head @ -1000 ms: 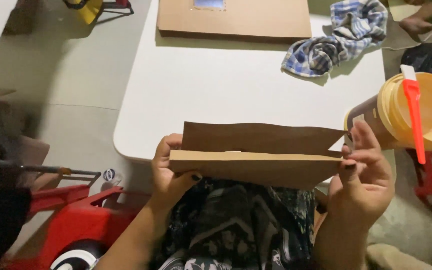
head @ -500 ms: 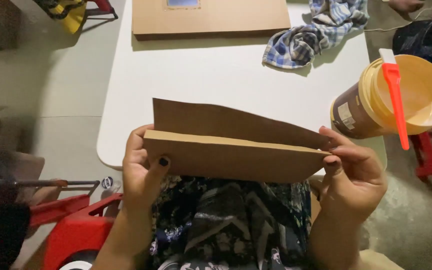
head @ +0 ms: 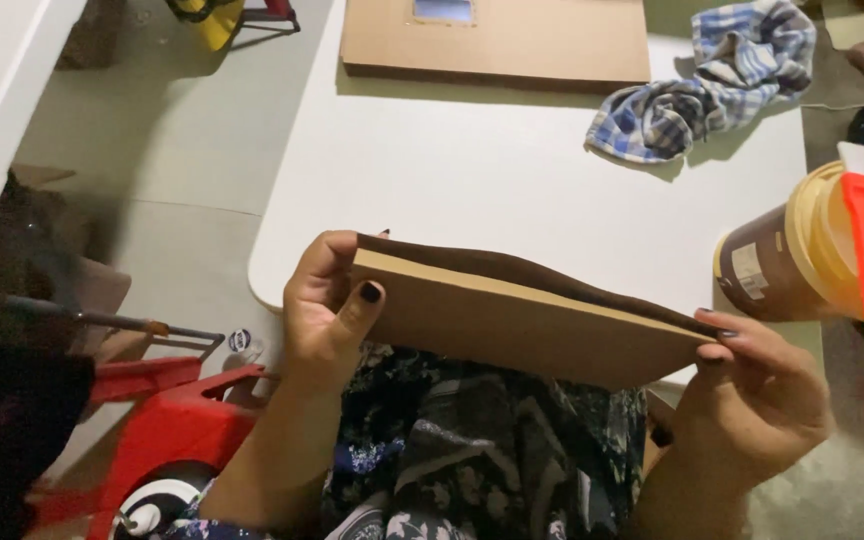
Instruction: Assembling small cardboard boxes by folding pre-cut flaps and edges on a table.
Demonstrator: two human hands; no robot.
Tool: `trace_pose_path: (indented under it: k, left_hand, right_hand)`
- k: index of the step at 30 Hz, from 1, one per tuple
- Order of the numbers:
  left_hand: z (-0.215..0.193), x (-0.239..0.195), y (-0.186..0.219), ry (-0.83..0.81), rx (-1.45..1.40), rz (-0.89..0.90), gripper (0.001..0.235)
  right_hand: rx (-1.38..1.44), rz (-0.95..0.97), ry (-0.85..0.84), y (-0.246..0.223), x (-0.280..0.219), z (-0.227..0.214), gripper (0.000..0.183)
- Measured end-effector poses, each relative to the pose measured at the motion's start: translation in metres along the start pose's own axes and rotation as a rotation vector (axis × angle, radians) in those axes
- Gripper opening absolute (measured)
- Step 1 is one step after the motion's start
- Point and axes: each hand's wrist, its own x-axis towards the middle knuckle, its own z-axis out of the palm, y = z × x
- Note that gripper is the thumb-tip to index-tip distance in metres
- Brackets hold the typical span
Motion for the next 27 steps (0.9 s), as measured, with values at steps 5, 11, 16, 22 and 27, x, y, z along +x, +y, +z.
trace_pose_path:
  k: [5,11,16,22,27]
  left_hand:
    - [0.001,0.002,0.000,0.011,0.099,0.041,0.053]
    - [0.006,0.003,0.010,0.013,0.108,0.132,0.034]
    - [0.011,0.001,0.008,0.013,0.015,0.195,0.022]
    - [0.006,0.004,-0.004,-0.056,-0.050,0.295,0.029]
    - [0.002,0.008,-0.013,-0.091,-0.084,0.366,0.020]
  right_hand:
    - [-0.014,-0.033,0.004,0.003,0.001,-0.006,0.023]
    - [-0.131,-0.062,-0.036,-0.005,0.003,-0.004,0.024]
    - [-0.175,-0.128,-0.051,-0.009,0.006,0.005,0.028]
    - [-0.156,-0.072,-0.035,-0.017,0.005,0.007,0.044]
    - [-0.325,-0.082,-0.170,-0.026,0.006,0.004,0.037]
